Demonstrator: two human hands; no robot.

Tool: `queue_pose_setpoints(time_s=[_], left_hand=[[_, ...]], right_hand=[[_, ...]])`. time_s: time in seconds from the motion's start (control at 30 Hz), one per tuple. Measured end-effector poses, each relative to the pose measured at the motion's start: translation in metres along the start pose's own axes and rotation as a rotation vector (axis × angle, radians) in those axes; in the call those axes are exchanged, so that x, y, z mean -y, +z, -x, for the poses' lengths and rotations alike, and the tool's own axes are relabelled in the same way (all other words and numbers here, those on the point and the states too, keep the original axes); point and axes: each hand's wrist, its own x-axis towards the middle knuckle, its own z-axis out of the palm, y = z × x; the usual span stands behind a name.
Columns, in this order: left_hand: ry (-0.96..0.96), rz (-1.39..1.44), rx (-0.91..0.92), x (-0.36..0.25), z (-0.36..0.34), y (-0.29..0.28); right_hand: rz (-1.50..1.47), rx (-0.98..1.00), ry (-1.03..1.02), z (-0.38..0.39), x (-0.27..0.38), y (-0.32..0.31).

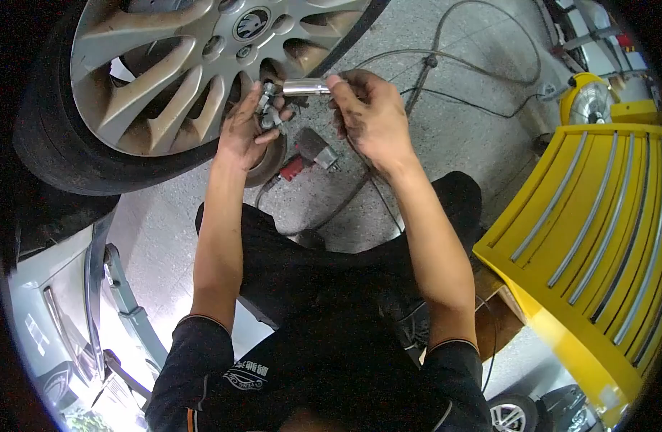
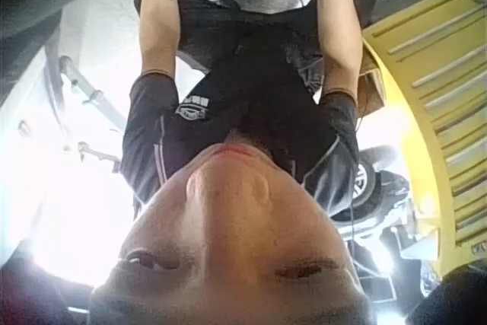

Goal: Removing and installing a car wheel using an impact wrench and socket.

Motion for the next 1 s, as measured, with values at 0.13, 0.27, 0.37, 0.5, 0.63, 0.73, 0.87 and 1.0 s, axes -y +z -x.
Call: queue_pose_setpoints(time_s=[0.13, 0.27, 0.37, 0.5, 0.63, 0.73, 0.87, 1.0], left_hand=[[-0.061, -0.011, -0.055, -0.001, -0.003, 0.008], [-0.127, 0.015, 0.056, -0.001, -0.004, 0.011], [-0.145, -0.012, 0.179, -0.004, -0.003, 0.011], [-0.118, -0.156, 0.438, -0.009, 0.002, 0.010], [-0.155, -0.353, 0.560, -0.015, 0.007, 0.011], [-0.114, -0.547, 0.510, -0.012, 0.005, 0.016], [-0.121, -0.539, 0.403, -0.005, 0.007, 0.018], [-0.231, -0.209, 0.243, -0.002, 0.000, 0.018]], right_hand=[[-0.035, 0.006, -0.038, 0.001, -0.005, 0.005], [-0.038, -0.052, -0.027, 0.004, -0.010, 0.006], [-0.013, -0.020, -0.017, -0.001, -0.007, -0.006], [0.045, 0.139, 0.060, -0.006, 0.000, -0.026], [0.143, 0.334, 0.111, -0.010, 0.003, -0.042], [0.239, 0.297, 0.247, -0.012, -0.010, -0.043], [-0.085, 0.243, 0.361, -0.003, -0.036, -0.035], [-0.281, 0.176, 0.331, 0.006, -0.046, -0.021]])
